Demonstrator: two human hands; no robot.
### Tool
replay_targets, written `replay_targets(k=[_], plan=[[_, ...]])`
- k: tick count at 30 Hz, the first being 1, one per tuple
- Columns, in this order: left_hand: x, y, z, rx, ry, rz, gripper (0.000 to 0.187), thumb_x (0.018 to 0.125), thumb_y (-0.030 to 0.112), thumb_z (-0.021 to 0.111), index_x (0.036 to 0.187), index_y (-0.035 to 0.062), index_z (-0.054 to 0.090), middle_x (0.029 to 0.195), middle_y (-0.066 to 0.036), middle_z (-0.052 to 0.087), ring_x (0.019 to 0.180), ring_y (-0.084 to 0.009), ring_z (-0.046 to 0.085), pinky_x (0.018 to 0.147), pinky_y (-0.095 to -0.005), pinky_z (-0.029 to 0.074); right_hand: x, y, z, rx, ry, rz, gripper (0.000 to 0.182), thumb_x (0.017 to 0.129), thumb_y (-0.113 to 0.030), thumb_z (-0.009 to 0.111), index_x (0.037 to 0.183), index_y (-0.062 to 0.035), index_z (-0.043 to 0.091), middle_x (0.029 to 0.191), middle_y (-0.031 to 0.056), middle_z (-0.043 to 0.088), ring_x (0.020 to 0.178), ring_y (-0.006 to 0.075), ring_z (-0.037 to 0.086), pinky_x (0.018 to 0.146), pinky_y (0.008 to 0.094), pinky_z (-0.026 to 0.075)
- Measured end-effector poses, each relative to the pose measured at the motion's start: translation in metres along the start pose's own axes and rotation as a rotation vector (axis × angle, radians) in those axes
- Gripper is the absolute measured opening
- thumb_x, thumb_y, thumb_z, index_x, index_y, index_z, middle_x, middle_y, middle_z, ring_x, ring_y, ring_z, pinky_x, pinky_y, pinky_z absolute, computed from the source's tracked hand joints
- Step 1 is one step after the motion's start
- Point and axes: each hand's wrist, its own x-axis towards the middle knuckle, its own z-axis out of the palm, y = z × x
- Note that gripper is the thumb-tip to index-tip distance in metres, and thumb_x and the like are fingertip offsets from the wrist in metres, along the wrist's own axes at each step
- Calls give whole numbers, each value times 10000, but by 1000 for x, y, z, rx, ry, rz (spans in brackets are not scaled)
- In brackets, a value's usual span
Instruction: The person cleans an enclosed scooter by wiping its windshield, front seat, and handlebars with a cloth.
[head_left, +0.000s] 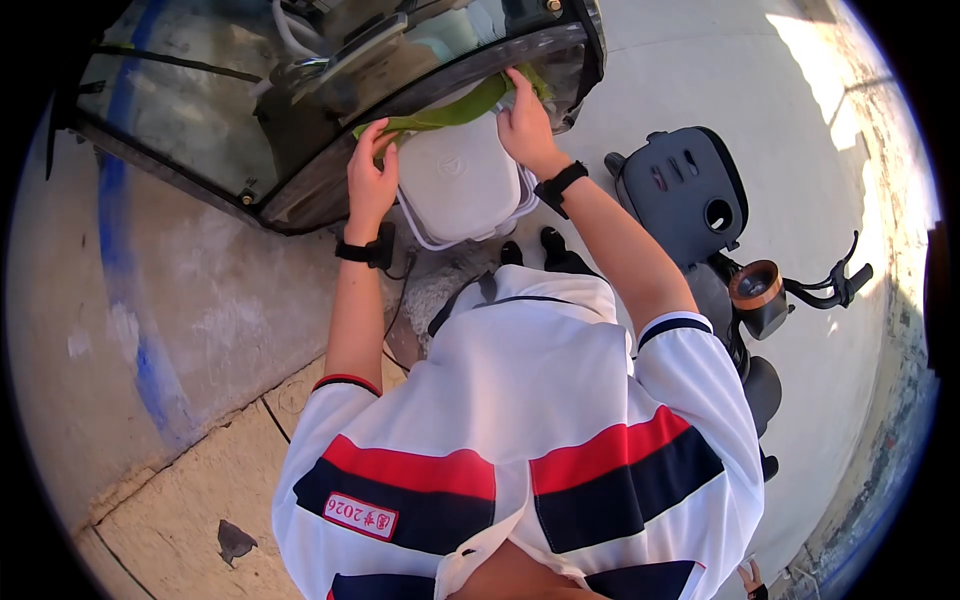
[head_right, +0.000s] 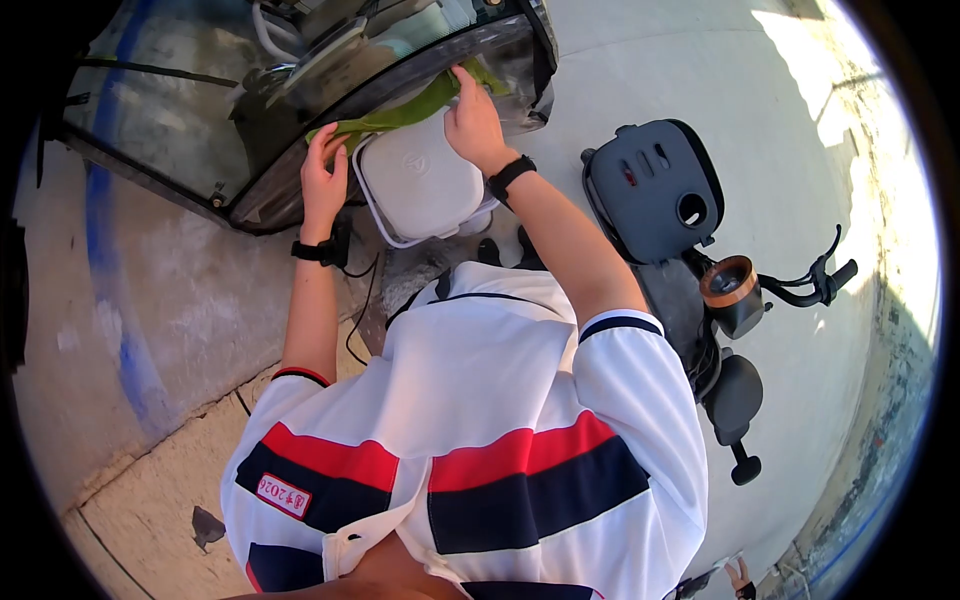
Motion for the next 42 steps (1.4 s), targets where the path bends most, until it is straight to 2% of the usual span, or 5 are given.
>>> replay_targets(k=[8, 11, 23, 36, 42], plan=[[-29, -25, -42, 54, 70, -133, 352, 981, 3, 539, 1331, 9, 495, 1219, -135, 642, 1134, -197, 641, 962, -307, 487, -13, -30, 39, 46, -196, -85, 626, 804, 29, 531, 1407, 6, 364, 1163, 297, 581, 1101, 455, 549, 958, 476, 444], [-39, -34, -55, 34, 137, -145, 364, 987, 13, 540, 1347, 25, 484, 1213, -135, 638, 1139, -192, 635, 960, -300, 479, -16, -39, 54, 77, -214, -188, 638, 788, 25, 556, 1401, 19, 379, 1014, 273, 599, 971, 436, 559, 882, 503, 448], [-55, -53, -72, -25, 298, -170, 374, 941, -5, 574, 1309, 25, 516, 1213, -143, 634, 1127, -245, 651, 949, -336, 498, -18, -68, 74, 133, -417, -323, 615, 790, 36, 531, 1391, -32, 420, 1179, 256, 596, 1098, 441, 558, 944, 480, 463], [-17, -25, -9, -146, 75, -61, 416, 928, -25, 559, 1337, 23, 500, 1229, -178, 637, 1144, -270, 645, 970, -349, 491, 4, -17, -6, -70, 178, -277, 597, 795, 54, 578, 1370, -10, 434, 1160, 217, 583, 988, 411, 575, 876, 448, 480], [13, 6, 29, -165, -151, 40, 508, 917, -37, 567, 1405, 44, 446, 1369, -178, 554, 1287, -313, 550, 1048, -385, 448, 28, 20, -56, -98, 260, -121, 563, 836, 49, 513, 1390, -21, 438, 1218, 232, 597, 1031, 397, 613, 872, 443, 500]])
